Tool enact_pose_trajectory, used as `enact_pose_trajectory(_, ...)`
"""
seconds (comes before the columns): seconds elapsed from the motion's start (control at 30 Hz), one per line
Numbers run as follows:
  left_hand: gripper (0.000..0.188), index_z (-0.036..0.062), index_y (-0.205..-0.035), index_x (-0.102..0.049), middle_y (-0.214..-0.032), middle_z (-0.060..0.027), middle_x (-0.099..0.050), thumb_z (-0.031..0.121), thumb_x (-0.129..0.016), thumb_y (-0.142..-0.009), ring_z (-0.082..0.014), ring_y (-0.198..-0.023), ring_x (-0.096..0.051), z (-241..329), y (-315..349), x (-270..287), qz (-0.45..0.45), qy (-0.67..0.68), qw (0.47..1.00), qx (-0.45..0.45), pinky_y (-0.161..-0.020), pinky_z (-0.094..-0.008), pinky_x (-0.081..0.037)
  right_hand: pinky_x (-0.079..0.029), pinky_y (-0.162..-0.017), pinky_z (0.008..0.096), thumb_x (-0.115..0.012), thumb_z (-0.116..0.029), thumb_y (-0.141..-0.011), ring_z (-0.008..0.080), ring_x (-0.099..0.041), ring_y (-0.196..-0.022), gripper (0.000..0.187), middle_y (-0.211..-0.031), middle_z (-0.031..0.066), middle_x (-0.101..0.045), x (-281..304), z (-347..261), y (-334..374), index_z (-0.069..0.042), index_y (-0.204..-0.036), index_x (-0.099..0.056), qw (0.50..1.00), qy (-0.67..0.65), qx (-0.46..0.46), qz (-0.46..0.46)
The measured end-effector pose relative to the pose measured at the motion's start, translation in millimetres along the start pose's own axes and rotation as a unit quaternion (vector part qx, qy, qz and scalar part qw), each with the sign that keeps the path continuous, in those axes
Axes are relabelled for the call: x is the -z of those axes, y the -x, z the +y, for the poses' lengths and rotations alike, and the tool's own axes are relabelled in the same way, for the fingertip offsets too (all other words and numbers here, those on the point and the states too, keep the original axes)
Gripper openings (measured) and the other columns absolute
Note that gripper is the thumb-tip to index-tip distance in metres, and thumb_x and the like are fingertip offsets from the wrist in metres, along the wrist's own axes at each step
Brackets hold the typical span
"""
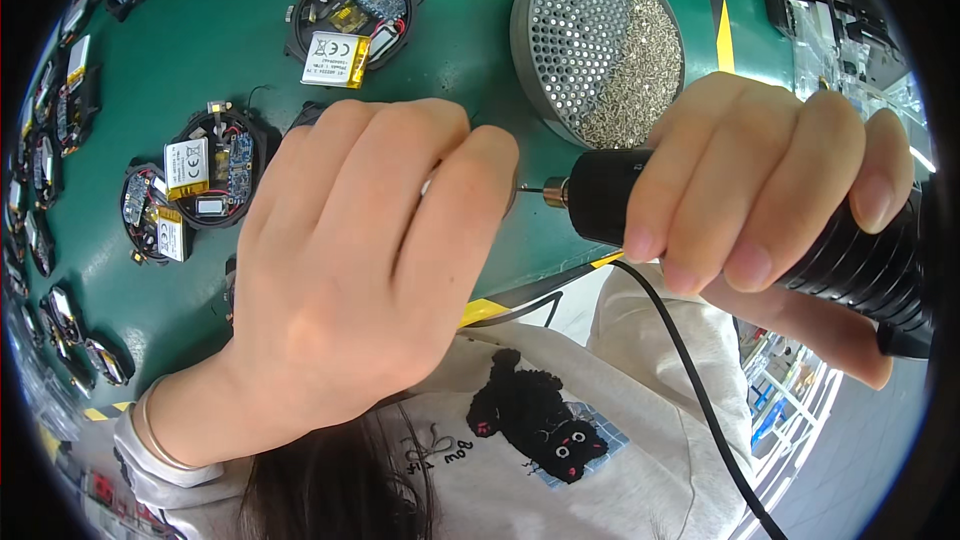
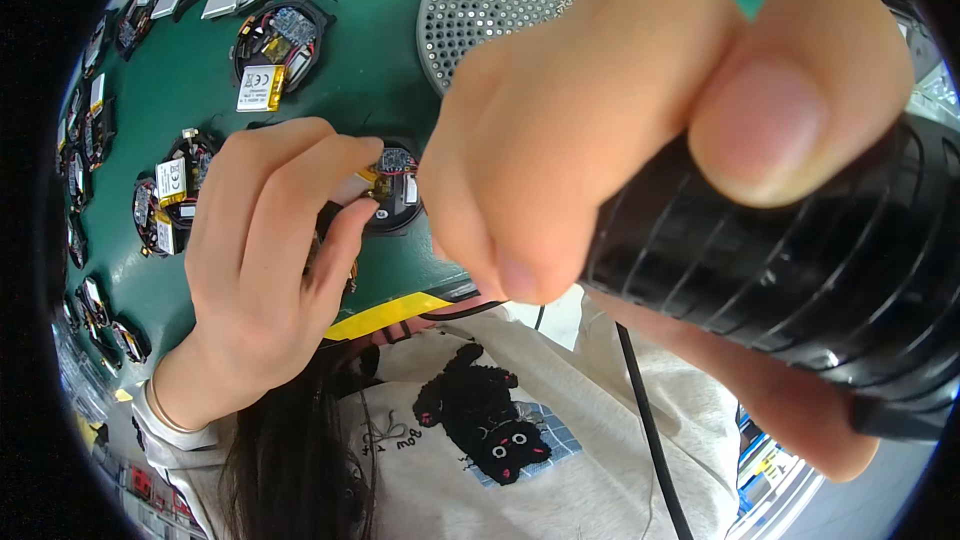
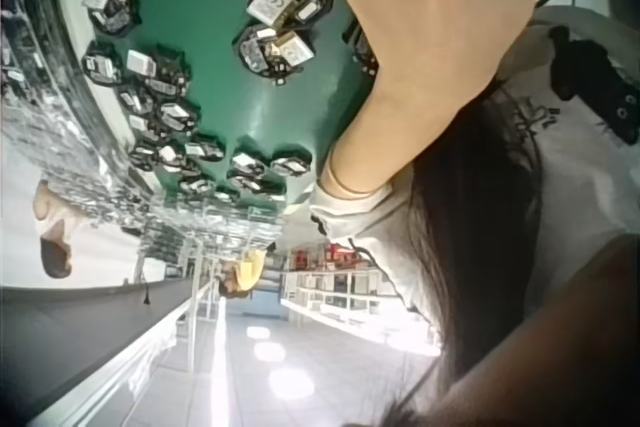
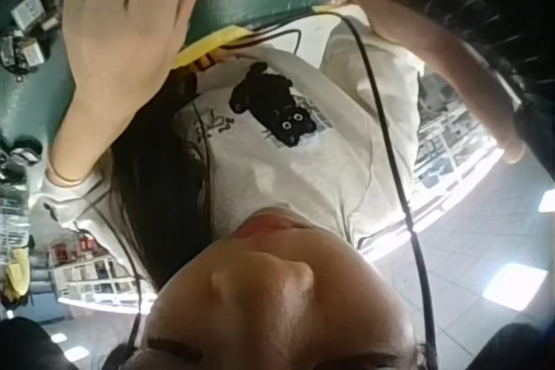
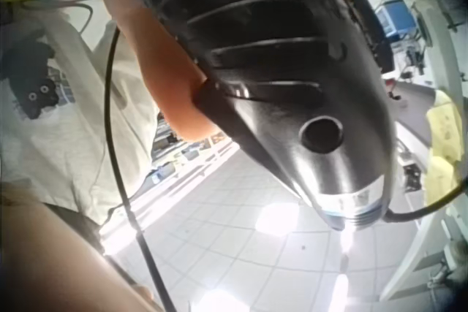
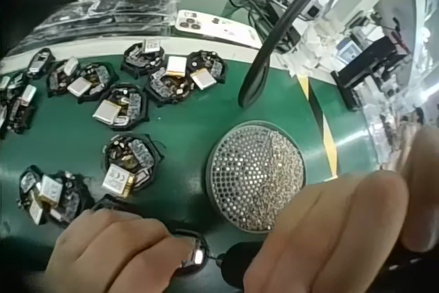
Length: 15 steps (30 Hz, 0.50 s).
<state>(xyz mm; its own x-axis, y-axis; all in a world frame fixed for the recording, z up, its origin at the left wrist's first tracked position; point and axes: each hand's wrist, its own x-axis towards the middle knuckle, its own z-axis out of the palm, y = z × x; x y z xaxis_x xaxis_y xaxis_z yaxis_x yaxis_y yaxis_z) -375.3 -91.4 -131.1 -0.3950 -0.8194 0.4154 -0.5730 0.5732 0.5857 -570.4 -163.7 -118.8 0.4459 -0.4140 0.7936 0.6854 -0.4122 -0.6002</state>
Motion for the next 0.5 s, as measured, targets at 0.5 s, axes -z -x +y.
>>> enact_pose_trajectory(0.5, 0.027, -0.006, -0.088, -0.061, -0.088, -0.0163, -0.06, -0.004, -0.069, -0.062, -0.0318, -0.077, -0.059, 3.0, 1.8, -0.6, -0.044, 0.063, 0.996, -0.055, -0.066, -0.0371, -0.051, -0.054, -0.046, 0.0272, -0.063, -0.062, -0.079, 0.0149, -0.058, -0.055, 0.08, -0.086, 0.0102, -0.053, -7.3, -18.8, 21.7, 0.003, -0.118, -0.037, 0.997, 0.024, -0.005, 0.069)
